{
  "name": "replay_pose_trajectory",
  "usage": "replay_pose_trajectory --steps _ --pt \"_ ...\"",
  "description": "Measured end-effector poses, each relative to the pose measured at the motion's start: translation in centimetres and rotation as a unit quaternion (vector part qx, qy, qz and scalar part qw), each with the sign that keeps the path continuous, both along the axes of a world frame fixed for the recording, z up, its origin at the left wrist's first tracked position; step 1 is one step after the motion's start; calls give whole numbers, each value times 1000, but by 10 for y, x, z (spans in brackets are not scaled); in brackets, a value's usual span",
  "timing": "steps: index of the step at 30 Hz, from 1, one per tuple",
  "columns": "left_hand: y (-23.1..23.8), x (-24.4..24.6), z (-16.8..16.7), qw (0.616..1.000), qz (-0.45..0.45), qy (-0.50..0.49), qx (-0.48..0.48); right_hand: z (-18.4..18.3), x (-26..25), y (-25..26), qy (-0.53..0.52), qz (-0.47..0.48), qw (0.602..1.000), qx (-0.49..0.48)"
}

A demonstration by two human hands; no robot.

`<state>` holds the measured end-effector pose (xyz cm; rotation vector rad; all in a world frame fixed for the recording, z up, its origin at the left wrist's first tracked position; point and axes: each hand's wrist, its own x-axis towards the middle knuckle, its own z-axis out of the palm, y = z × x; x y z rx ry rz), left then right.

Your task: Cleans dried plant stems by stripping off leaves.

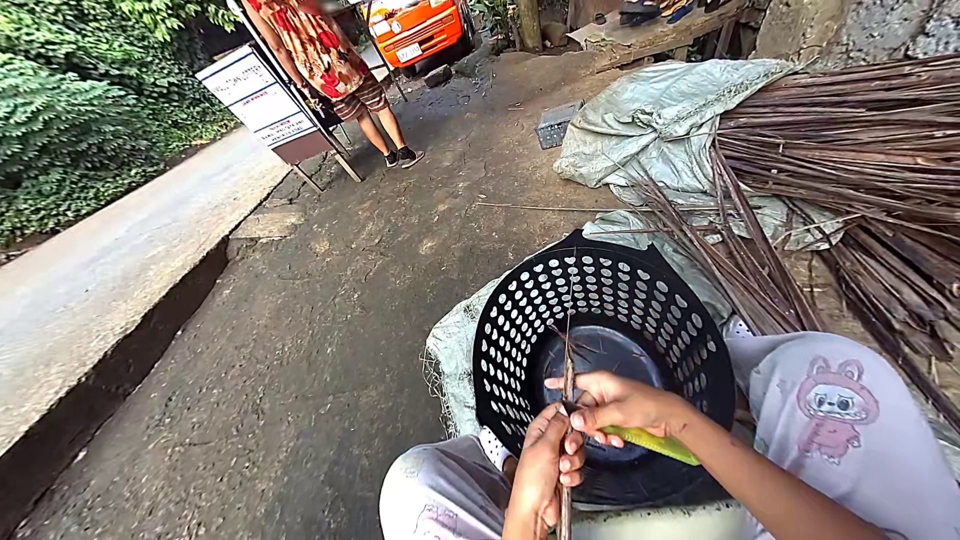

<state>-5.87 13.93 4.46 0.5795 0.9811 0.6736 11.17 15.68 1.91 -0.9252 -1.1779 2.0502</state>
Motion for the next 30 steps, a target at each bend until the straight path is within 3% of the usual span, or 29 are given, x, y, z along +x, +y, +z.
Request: replay_pose_trajectory --steps 4,10,18,30 --pt "-4 2 3 998 -9 44 46 -5 0 0 20 -11 1000 -5" --pt "-4 -3 -3 999 5 16 47 -5 -11 -1 35 -50 998 26" --pt "-6 -3 0 998 2 -49 41 5 -4 1 26 -33 998 56" --pt "-8 -6 -4 998 -4 -49 41 4 -3 8 9 -31 996 85"
